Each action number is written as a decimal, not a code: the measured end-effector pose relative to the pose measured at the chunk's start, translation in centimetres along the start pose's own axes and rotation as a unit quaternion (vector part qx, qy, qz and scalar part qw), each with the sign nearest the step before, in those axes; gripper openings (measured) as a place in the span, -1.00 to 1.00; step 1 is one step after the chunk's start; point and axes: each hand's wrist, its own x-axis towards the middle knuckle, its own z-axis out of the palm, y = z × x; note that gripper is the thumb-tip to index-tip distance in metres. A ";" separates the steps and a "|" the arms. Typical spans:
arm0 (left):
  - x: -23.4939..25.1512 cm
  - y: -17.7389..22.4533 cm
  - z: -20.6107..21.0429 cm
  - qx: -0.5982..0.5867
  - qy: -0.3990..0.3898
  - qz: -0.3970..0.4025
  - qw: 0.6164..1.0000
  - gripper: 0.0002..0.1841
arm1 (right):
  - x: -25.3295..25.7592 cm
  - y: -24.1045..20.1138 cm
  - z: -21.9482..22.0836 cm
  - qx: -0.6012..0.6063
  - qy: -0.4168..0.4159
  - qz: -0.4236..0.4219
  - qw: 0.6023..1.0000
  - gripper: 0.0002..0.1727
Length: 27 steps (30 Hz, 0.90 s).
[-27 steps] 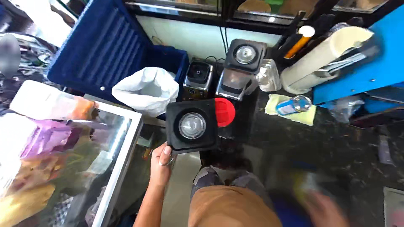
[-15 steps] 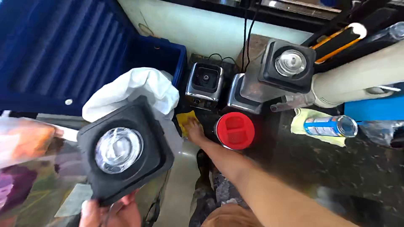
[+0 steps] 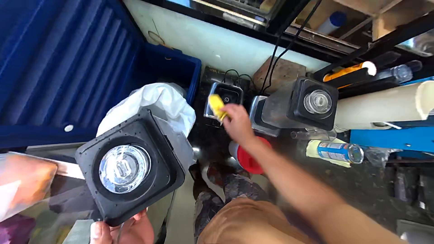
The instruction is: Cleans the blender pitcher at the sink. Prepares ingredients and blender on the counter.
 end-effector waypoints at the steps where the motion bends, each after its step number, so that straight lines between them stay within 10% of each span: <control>1: 0.8 0.0 -0.1 -0.001 -0.009 -0.001 1.000 -0.57 | 2.6 1.1 -0.6 -0.041 0.007 -0.007 0.999 -0.71; 9: 4.7 -0.6 -2.1 0.001 -0.074 -0.041 0.996 -0.62 | 11.8 5.8 3.2 -0.251 -0.193 -0.097 0.944 -0.71; 17: 6.5 -0.5 -3.7 -0.014 -0.115 -0.101 0.988 -0.63 | 8.9 2.2 3.5 -0.356 -0.214 0.124 0.901 -0.52; 22: 6.8 -0.9 -4.5 -0.016 -0.125 -0.102 0.987 -0.59 | 9.9 0.0 3.2 -0.133 -0.258 0.237 0.927 -0.43; 27: 6.7 -1.2 -4.2 -0.011 -0.115 -0.095 0.989 -0.58 | 10.5 2.4 3.6 0.216 -0.125 0.338 0.908 -0.41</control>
